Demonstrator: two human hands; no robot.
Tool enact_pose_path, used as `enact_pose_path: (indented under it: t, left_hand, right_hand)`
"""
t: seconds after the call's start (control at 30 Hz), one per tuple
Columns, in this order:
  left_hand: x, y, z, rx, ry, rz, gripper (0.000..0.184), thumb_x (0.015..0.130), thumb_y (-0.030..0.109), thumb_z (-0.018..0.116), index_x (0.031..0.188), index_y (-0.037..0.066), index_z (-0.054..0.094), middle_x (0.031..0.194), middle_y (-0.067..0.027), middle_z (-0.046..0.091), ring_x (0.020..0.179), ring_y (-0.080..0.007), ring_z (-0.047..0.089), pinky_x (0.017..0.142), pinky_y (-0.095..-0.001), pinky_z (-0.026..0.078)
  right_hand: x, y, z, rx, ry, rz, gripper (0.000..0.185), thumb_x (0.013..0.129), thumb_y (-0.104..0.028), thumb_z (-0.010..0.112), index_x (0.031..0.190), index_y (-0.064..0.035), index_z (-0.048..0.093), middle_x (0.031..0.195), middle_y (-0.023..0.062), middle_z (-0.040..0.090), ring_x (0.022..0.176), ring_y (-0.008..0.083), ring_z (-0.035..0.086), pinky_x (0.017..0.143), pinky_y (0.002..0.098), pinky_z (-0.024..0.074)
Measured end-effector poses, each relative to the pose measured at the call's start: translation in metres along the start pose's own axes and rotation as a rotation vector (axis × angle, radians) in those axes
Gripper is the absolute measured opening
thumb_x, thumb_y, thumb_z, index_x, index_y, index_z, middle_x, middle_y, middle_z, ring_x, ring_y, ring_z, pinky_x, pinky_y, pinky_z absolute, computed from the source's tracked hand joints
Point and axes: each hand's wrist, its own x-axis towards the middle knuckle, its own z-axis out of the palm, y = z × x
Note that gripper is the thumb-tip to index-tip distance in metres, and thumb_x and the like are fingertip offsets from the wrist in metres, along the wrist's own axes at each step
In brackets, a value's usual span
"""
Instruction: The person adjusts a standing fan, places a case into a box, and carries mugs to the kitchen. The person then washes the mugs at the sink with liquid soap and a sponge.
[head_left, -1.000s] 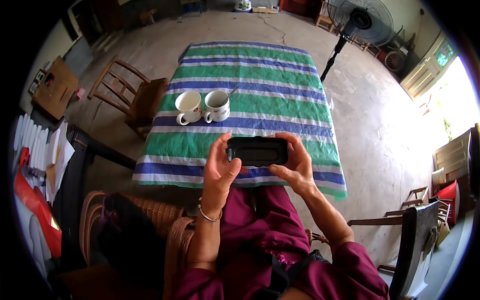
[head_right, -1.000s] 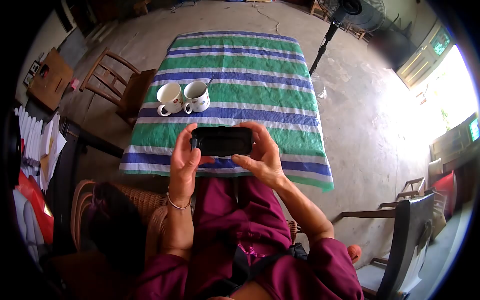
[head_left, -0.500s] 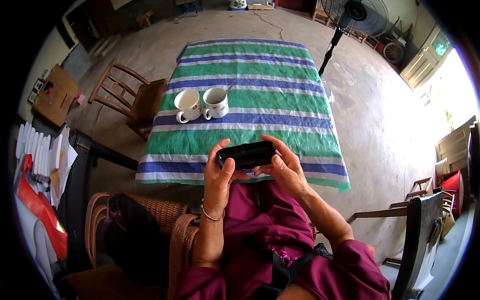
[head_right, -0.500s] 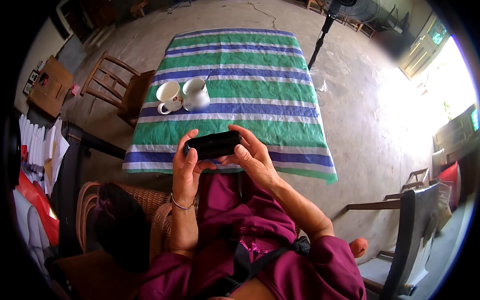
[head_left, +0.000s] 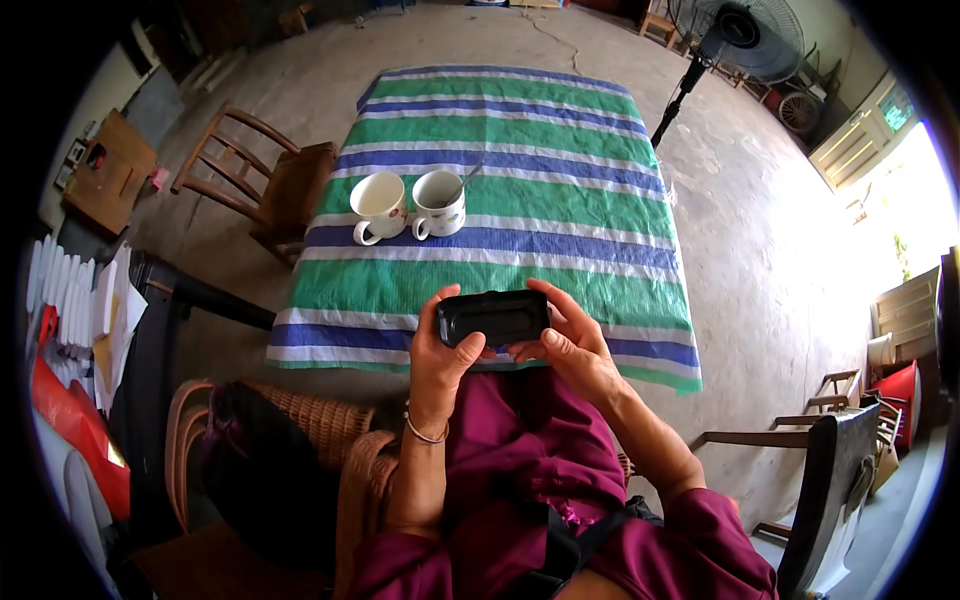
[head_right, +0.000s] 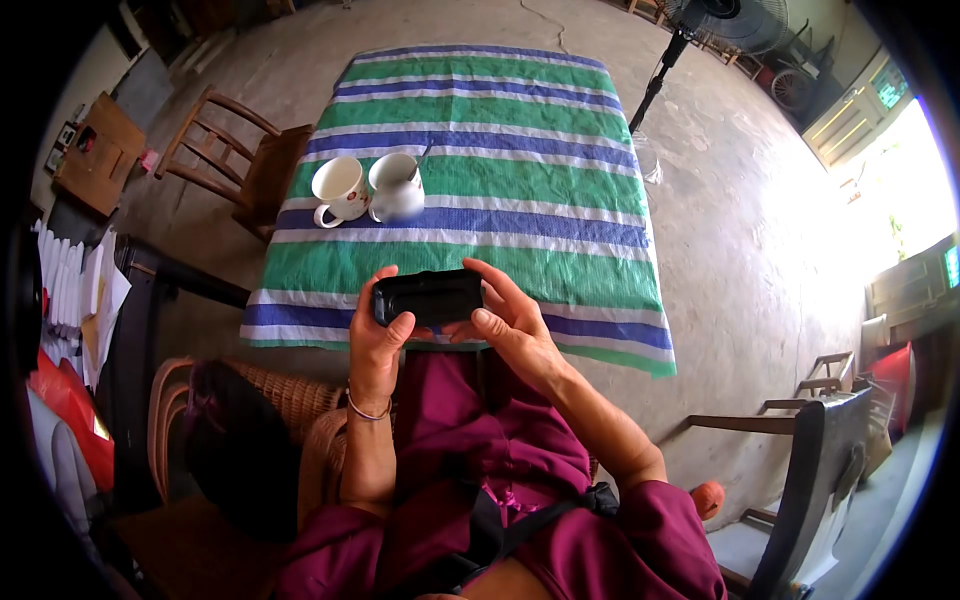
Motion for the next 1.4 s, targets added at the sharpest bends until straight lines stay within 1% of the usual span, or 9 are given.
enact_pose_path:
  t: [0.07, 0.27, 0.43, 0.63, 0.83, 1.0, 1.13, 1.3, 1.4]
  left_hand:
    - [0.007, -0.004, 0.000, 0.063, 0.012, -0.017, 0.058, 0.079, 0.015, 0.066, 0.127, 0.002, 0.035, 0.104, -0.0081, 0.055, 0.092, -0.0165, 0.057, 0.067, -0.0268, 0.053]
    - [0.028, -0.021, -0.015, 0.028, 0.040, -0.108, 0.056, 0.078, 0.007, 0.066, 0.126, 0.003, 0.036, 0.111, -0.0105, 0.053, 0.095, -0.0164, 0.055, 0.073, -0.0271, 0.053]
    - [0.051, -0.042, -0.022, -0.039, 0.048, -0.147, 0.056, 0.078, 0.008, 0.066, 0.125, 0.003, 0.037, 0.109, -0.0082, 0.051, 0.097, -0.0166, 0.053, 0.075, -0.0281, 0.052]
    - [0.082, -0.062, -0.037, 0.085, 0.119, -0.111, 0.058, 0.081, 0.011, 0.064, 0.128, 0.003, 0.031, 0.118, -0.0121, 0.044, 0.103, -0.0180, 0.049, 0.078, -0.0282, 0.049]
    - [0.110, -0.064, -0.065, 0.500, 0.415, 0.068, 0.061, 0.081, 0.007, 0.061, 0.131, 0.004, 0.028, 0.112, -0.0117, 0.043, 0.087, -0.0148, 0.050, 0.068, -0.0241, 0.048]
    - [0.142, -0.066, -0.081, 0.631, 0.411, 0.036, 0.036, 0.083, 0.012, 0.061, 0.115, 0.001, 0.046, 0.105, -0.0068, 0.044, 0.077, -0.0101, 0.048, 0.061, -0.0218, 0.045]
    - [0.155, -0.071, -0.087, 0.542, 0.386, -0.035, 0.014, 0.086, 0.012, 0.058, 0.095, 0.002, 0.053, 0.097, -0.0035, 0.047, 0.077, -0.0070, 0.046, 0.060, -0.0195, 0.042]
    - [0.151, -0.072, -0.092, 0.458, 0.369, -0.040, 0.012, 0.085, 0.008, 0.058, 0.094, 0.001, 0.053, 0.098, -0.0031, 0.048, 0.080, -0.0062, 0.049, 0.061, -0.0183, 0.042]
    - [0.152, -0.071, -0.089, 0.514, 0.498, -0.043, 0.011, 0.084, 0.004, 0.058, 0.092, 0.000, 0.052, 0.086, -0.0024, 0.053, 0.071, -0.0075, 0.052, 0.062, -0.0197, 0.044]
  right_hand:
    - [0.006, 0.002, -0.008, 0.016, 0.009, 0.032, 0.073, 0.083, -0.031, 0.062, 0.137, -0.0025, 0.022, 0.120, 0.0154, 0.046, 0.092, 0.0219, 0.059, 0.081, 0.0336, 0.0489]
    - [0.027, 0.015, -0.025, 0.017, 0.023, 0.074, 0.065, 0.085, -0.021, 0.060, 0.136, -0.0030, 0.024, 0.120, 0.0148, 0.047, 0.092, 0.0220, 0.059, 0.081, 0.0334, 0.0492]
    - [0.049, 0.022, -0.043, -0.082, 0.081, 0.124, 0.053, 0.084, -0.002, 0.049, 0.133, -0.0019, 0.029, 0.119, 0.0155, 0.047, 0.090, 0.0216, 0.060, 0.079, 0.0319, 0.0497]
    - [0.084, 0.023, -0.080, -0.203, 0.336, 0.101, 0.052, 0.076, -0.001, 0.040, 0.128, -0.0014, 0.038, 0.104, 0.0147, 0.054, 0.078, 0.0224, 0.061, 0.069, 0.0302, 0.0502]
    - [0.114, 0.003, -0.123, -0.335, 0.466, 0.144, 0.037, 0.083, -0.010, 0.040, 0.119, -0.0021, 0.048, 0.095, 0.0088, 0.054, 0.068, 0.0136, 0.054, 0.058, 0.0245, 0.0468]
    - [0.141, 0.005, -0.148, -0.475, 0.400, 0.188, 0.029, 0.091, -0.023, 0.046, 0.109, -0.0028, 0.055, 0.077, 0.0027, 0.054, 0.059, 0.0077, 0.051, 0.051, 0.0214, 0.0433]
    - [0.160, 0.002, -0.154, -0.602, 0.277, 0.304, 0.032, 0.092, -0.030, 0.047, 0.101, -0.0024, 0.060, 0.065, -0.0011, 0.052, 0.052, 0.0048, 0.047, 0.045, 0.0197, 0.0381]
    - [0.161, -0.006, -0.137, -0.609, 0.219, 0.382, 0.040, 0.091, -0.038, 0.046, 0.096, -0.0015, 0.062, 0.067, 0.0005, 0.054, 0.052, 0.0053, 0.047, 0.044, 0.0206, 0.0360]
    - [0.156, -0.017, -0.124, -0.516, 0.246, 0.445, 0.038, 0.091, -0.036, 0.046, 0.097, -0.0020, 0.061, 0.068, 0.0001, 0.053, 0.053, 0.0056, 0.046, 0.045, 0.0206, 0.0362]
